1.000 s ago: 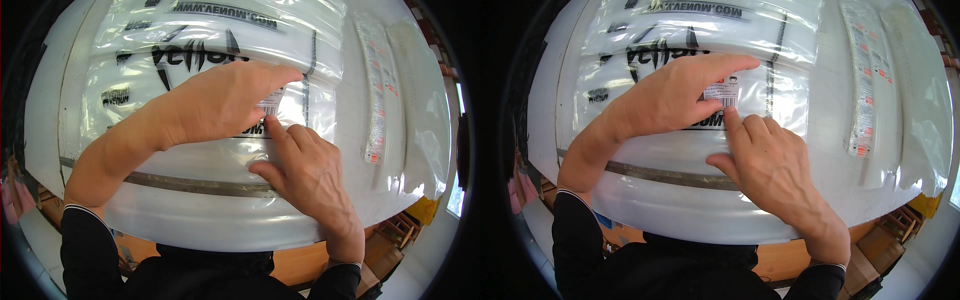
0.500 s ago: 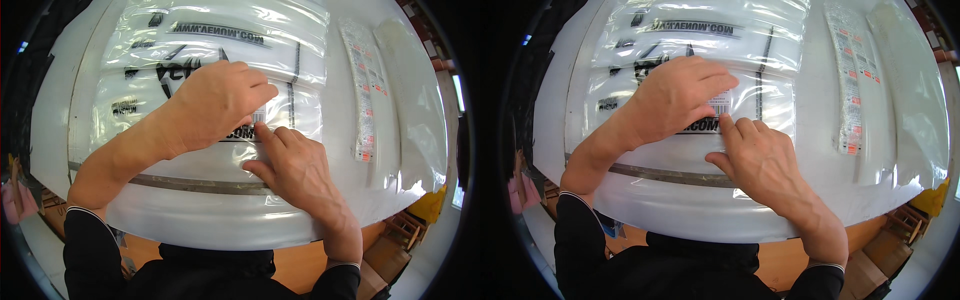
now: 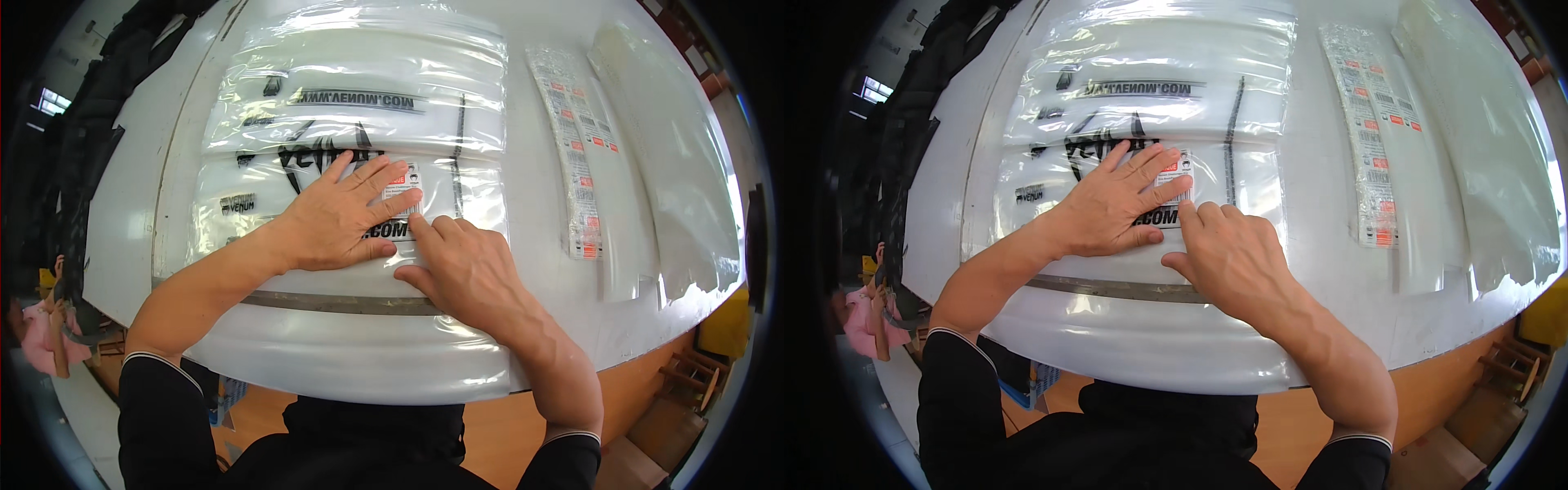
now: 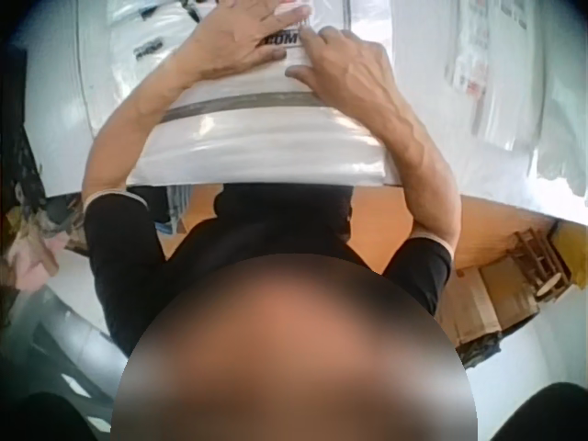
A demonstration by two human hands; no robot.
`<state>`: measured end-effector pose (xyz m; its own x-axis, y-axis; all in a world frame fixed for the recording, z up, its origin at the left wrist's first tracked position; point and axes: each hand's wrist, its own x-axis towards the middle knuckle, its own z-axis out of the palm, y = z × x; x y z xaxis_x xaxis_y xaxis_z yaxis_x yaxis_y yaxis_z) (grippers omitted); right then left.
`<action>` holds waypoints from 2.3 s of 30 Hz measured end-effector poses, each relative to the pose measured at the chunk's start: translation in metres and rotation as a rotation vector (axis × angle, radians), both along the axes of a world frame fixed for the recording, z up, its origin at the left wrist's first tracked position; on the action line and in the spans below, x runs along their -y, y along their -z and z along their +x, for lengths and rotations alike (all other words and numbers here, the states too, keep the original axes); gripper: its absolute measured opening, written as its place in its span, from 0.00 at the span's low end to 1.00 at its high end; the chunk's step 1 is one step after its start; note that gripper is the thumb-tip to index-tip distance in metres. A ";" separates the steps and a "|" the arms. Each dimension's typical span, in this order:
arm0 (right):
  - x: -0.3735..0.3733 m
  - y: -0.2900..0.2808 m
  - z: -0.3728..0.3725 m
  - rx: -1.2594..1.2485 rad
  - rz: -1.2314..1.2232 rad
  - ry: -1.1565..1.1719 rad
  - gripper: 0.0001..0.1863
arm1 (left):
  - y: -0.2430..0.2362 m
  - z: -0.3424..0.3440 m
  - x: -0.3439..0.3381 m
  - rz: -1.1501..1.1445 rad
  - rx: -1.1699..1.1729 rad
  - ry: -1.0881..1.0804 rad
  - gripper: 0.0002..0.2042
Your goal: The person peels stickers from a sheet and applies them to clear plastic bags on a workbench, using a metal ruler to assist with alignment and pressing.
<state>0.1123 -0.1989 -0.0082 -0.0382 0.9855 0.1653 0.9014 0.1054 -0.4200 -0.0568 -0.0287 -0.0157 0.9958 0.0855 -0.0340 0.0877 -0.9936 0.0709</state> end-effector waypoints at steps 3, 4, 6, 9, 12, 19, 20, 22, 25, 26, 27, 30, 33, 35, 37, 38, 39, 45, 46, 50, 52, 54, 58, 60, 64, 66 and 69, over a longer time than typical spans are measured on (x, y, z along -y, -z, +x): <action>0.004 -0.002 0.001 -0.002 0.030 -0.002 0.25 | 0.006 0.000 0.000 0.057 0.017 0.009 0.38; 0.005 -0.004 0.002 -0.009 0.016 -0.002 0.25 | 0.008 -0.001 0.003 0.050 0.035 0.008 0.39; 0.005 -0.003 0.001 -0.009 0.010 -0.006 0.25 | 0.013 -0.005 0.002 0.089 0.094 -0.005 0.42; 0.004 0.000 0.000 -0.006 -0.007 -0.014 0.27 | 0.014 -0.003 0.000 0.080 0.118 0.065 0.41; 0.006 0.000 0.001 0.018 0.003 -0.016 0.30 | 0.012 0.007 0.001 -0.018 0.083 0.096 0.41; 0.005 -0.003 0.005 0.014 0.007 -0.017 0.31 | -0.005 0.015 -0.029 -0.072 0.090 0.166 0.30; 0.006 -0.001 0.006 0.007 0.031 -0.019 0.30 | -0.012 0.014 -0.047 -0.038 0.216 0.054 0.28; 0.006 -0.003 0.004 -0.038 -0.042 -0.004 0.32 | -0.023 0.017 -0.092 0.065 0.398 -0.258 0.24; 0.003 -0.008 0.000 -0.035 -0.056 -0.024 0.32 | -0.006 0.010 -0.187 0.412 0.472 -0.787 0.23; 0.004 -0.009 0.001 -0.034 -0.058 -0.019 0.32 | -0.004 0.012 -0.200 0.408 0.473 -0.783 0.23; 0.004 -0.009 0.003 -0.044 -0.067 -0.019 0.32 | -0.004 0.016 -0.210 0.326 0.319 -0.961 0.23; 0.004 -0.004 0.006 -0.052 -0.022 -0.029 0.31 | 0.014 0.019 -0.225 0.236 0.188 -1.090 0.23; 0.004 -0.004 0.007 -0.047 0.016 -0.039 0.31 | 0.034 0.015 -0.225 0.368 0.332 -0.942 0.20; 0.004 -0.007 0.007 -0.039 0.002 -0.038 0.31 | 0.037 0.016 -0.221 0.382 0.462 -0.854 0.14; 0.004 -0.009 0.008 -0.039 -0.016 -0.036 0.31 | 0.034 0.015 -0.217 0.377 0.544 -0.810 0.11; 0.004 -0.008 0.008 -0.037 -0.018 -0.037 0.31 | 0.033 0.016 -0.215 0.370 0.630 -0.763 0.08; 0.005 -0.007 0.008 -0.040 -0.008 -0.039 0.31 | 0.032 0.016 -0.214 0.369 0.632 -0.765 0.08; 0.005 -0.007 0.008 -0.040 0.023 -0.041 0.30 | 0.027 0.016 -0.208 0.379 0.762 -0.722 0.09; 0.005 -0.006 0.008 -0.044 0.029 -0.043 0.30 | 0.027 0.015 -0.205 0.357 0.747 -0.739 0.09; 0.005 -0.004 0.007 -0.056 0.047 -0.049 0.29 | 0.013 0.015 -0.212 0.190 0.675 -0.984 0.08; 0.005 -0.003 0.007 -0.047 0.053 -0.049 0.29 | 0.000 0.018 -0.212 0.210 0.752 -0.949 0.08; 0.006 -0.004 0.008 -0.050 0.045 -0.043 0.29 | -0.018 0.025 -0.202 0.216 0.914 -0.823 0.07; 0.006 -0.001 0.010 -0.082 0.030 -0.045 0.29 | -0.006 0.019 -0.164 0.078 0.962 -0.504 0.08; 0.005 -0.002 0.010 -0.075 0.023 -0.044 0.29 | -0.006 0.011 -0.133 0.073 0.888 -0.414 0.08; 0.005 0.000 0.008 -0.065 0.046 -0.039 0.28 | -0.011 0.010 -0.117 0.121 0.760 -0.215 0.08; 0.005 -0.002 0.008 -0.069 0.039 -0.044 0.28 | -0.013 0.017 -0.119 -0.044 0.791 -0.335 0.09; 0.007 0.000 0.008 -0.077 0.054 -0.039 0.28 | -0.023 0.034 -0.109 -0.415 0.840 -0.573 0.13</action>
<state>0.1208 -0.2054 -0.0082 -0.0615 0.9732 0.2217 0.8614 0.1640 -0.4808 -0.0227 0.0804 0.0072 0.5311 0.6817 0.5031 0.2960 -0.7057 0.6437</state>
